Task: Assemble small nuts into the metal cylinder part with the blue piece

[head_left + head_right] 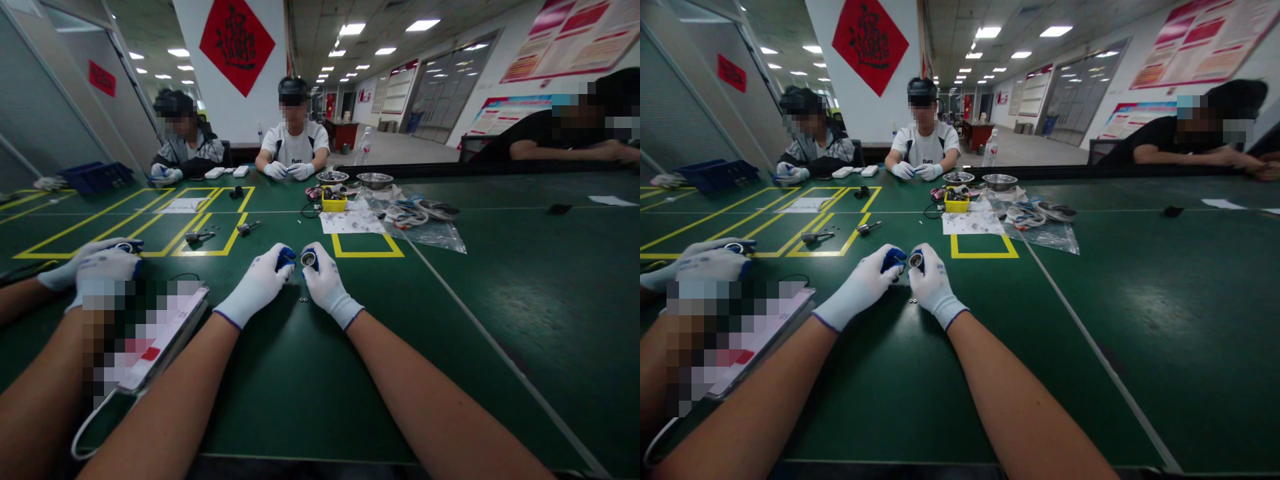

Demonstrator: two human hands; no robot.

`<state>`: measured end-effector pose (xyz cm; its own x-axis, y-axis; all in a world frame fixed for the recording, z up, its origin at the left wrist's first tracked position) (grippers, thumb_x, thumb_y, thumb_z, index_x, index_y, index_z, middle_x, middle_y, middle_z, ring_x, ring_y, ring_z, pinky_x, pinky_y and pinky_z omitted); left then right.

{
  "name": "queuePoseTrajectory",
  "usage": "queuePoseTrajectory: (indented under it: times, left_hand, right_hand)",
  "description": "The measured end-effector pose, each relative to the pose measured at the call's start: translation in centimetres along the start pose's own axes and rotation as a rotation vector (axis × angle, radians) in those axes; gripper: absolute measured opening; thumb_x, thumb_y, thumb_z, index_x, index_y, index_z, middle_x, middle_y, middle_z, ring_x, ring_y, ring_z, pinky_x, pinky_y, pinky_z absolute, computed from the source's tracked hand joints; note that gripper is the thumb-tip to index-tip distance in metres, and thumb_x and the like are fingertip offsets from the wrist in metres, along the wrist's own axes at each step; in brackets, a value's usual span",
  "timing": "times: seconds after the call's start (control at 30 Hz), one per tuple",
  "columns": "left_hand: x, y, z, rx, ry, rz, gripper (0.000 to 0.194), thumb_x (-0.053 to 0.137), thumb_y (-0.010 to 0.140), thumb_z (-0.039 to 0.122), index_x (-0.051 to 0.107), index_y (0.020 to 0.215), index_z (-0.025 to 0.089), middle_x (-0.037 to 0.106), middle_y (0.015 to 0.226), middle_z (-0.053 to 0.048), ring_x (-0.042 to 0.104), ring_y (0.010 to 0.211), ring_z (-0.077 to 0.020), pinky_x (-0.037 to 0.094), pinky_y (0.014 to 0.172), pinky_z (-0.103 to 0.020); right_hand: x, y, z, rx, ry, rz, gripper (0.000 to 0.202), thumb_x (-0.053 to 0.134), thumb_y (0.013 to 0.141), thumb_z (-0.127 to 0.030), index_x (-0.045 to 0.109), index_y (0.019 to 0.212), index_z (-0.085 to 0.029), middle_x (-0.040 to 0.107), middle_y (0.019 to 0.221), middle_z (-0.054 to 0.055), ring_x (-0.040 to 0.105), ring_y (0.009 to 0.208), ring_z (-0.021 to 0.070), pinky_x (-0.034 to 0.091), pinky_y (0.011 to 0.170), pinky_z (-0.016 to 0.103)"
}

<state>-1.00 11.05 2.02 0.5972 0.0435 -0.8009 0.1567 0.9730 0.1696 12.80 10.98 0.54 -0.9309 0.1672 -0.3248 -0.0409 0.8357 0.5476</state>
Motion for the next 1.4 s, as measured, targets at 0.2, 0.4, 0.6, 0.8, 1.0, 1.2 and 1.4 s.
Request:
queuePoseTrajectory:
  times: [0.2,0.4,0.6,0.8,1.0,1.2,1.4]
  left_hand:
    - [0.3,0.0,0.0,-0.027,-0.582,0.018,0.01,0.068,0.085,0.029,0.068,0.086,0.018,0.072,0.083,-0.003,0.068,0.076,-0.0191,0.06,0.077,-0.034]
    - [3.1,-0.8,-1.3,-0.296,-1.002,-0.131,0.016,0.079,0.08,0.024,0.068,0.089,0.018,0.073,0.083,-0.003,0.072,0.076,-0.0175,0.063,0.075,-0.033]
    - [4.0,-0.5,-2.0,-0.366,-1.153,-0.212,0.02,0.084,0.08,0.021,0.07,0.093,0.015,0.078,0.091,-0.009,0.077,0.081,-0.0197,0.064,0.077,-0.033]
    - [3.9,-0.4,-1.9,-0.332,-1.165,-0.24,0.039,0.095,0.063,0.023,0.072,0.093,0.013,0.078,0.091,-0.009,0.075,0.081,-0.0204,0.063,0.076,-0.032]
    - [2.4,-0.3,-1.4,-0.216,-1.044,-0.096,0.039,0.09,0.062,0.022,0.074,0.097,0.016,0.078,0.092,-0.006,0.073,0.082,-0.0211,0.062,0.078,-0.038]
    - [-0.8,0.0,0.5,0.02,-0.733,0.096,0.022,0.08,0.066,0.025,0.077,0.086,0.016,0.077,0.089,-0.005,0.071,0.087,-0.0224,0.059,0.088,-0.038]
    - [-0.4,-0.3,0.7,0.045,-0.676,0.092,0.021,0.081,0.064,0.032,0.072,0.076,0.017,0.071,0.081,-0.002,0.07,0.085,-0.0226,0.056,0.088,-0.038]
  right_hand:
    - [0.1,0.0,-0.4,0.011,-0.001,-0.032,0.013,0.046,0.075,-0.019,0.047,0.085,-0.026,0.06,0.084,0.002,0.061,0.082,0.0222,0.05,0.077,0.034]
    - [0.0,0.1,-0.3,0.021,-0.005,-0.035,0.011,0.047,0.078,-0.02,0.048,0.087,-0.026,0.06,0.085,0.002,0.061,0.083,0.022,0.05,0.079,0.034]
    - [-0.2,0.0,-0.3,0.029,0.008,-0.018,0.009,0.046,0.078,-0.02,0.048,0.084,-0.025,0.06,0.083,0.002,0.06,0.081,0.0222,0.049,0.076,0.034]
    - [-0.2,0.0,-0.1,0.024,0.046,-0.003,0.009,0.048,0.076,-0.023,0.049,0.085,-0.025,0.059,0.081,0.001,0.058,0.078,0.0218,0.048,0.074,0.034]
    - [-0.2,0.1,0.2,0.02,0.063,0.013,0.011,0.049,0.075,-0.024,0.05,0.086,-0.025,0.06,0.082,0.002,0.059,0.079,0.0232,0.048,0.074,0.035]
    - [0.1,0.1,-0.2,-0.006,0.052,-0.035,0.012,0.048,0.075,-0.022,0.048,0.087,-0.025,0.058,0.084,0.002,0.058,0.081,0.023,0.048,0.078,0.036]
    - [0.8,0.0,-0.7,-0.046,0.032,-0.097,0.015,0.049,0.075,-0.022,0.048,0.09,-0.025,0.058,0.086,0.003,0.058,0.083,0.0236,0.049,0.08,0.037]
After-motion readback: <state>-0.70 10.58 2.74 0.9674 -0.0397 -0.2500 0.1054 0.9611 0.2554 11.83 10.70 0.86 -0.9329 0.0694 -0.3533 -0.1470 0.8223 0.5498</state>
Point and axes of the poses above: each hand's wrist, its own y-axis towards the middle knuckle, its own x-axis out of the palm, z = x × y, the point moved 10 cm from there along y, towards the middle knuckle
